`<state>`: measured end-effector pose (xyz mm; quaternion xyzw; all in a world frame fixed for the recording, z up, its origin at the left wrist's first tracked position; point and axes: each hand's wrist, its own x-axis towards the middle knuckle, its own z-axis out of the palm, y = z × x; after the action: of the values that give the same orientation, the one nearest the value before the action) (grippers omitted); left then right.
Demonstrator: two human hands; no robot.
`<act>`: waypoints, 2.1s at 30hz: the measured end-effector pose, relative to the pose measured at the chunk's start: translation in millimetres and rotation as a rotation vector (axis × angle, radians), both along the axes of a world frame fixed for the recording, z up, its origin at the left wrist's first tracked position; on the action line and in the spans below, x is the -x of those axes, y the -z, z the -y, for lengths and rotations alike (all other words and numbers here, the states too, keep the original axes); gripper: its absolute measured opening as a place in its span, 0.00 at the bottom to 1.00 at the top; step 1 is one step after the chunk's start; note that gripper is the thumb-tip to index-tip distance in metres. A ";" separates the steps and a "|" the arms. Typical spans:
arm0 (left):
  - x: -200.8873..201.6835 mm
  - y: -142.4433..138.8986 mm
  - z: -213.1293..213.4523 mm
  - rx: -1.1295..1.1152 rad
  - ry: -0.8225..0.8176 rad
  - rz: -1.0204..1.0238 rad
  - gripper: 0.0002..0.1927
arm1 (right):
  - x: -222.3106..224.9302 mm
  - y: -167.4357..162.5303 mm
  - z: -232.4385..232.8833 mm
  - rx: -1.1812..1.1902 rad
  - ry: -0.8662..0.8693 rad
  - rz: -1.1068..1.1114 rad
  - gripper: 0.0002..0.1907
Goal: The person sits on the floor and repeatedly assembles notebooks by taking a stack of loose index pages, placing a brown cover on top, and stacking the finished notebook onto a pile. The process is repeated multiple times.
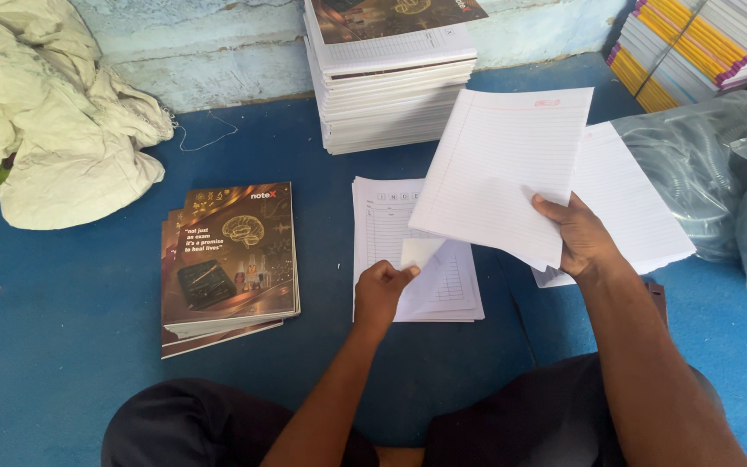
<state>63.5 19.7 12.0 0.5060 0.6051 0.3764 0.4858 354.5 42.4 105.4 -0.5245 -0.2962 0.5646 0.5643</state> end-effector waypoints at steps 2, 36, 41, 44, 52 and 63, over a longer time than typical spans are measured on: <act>1.6 -0.3 -1.6 0.040 -0.026 0.085 0.24 | 0.7 -0.8 0.9 0.016 0.011 0.022 0.40; -4.8 -24.8 -6.5 -0.153 0.067 0.027 0.26 | 60.2 15.5 1.0 0.317 -0.112 0.138 0.34; -2.1 -18.1 -8.5 -0.306 -0.073 0.293 0.22 | 60.3 15.8 0.3 0.240 -0.129 0.032 0.34; 4.1 -10.8 -25.4 -0.295 -0.324 0.319 0.15 | 62.3 11.6 2.6 0.242 -0.127 0.031 0.34; 35.8 0.0 -41.3 0.146 -0.358 0.558 0.19 | 66.9 7.5 3.5 0.245 -0.210 0.106 0.35; 28.4 -18.7 -49.1 0.286 -0.247 0.672 0.22 | 71.6 1.2 9.0 0.275 -0.291 0.225 0.35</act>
<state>35.1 68.8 30.6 0.2046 0.5150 0.4887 0.6738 283.0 33.4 104.2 -0.6077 -0.3501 0.6131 0.3637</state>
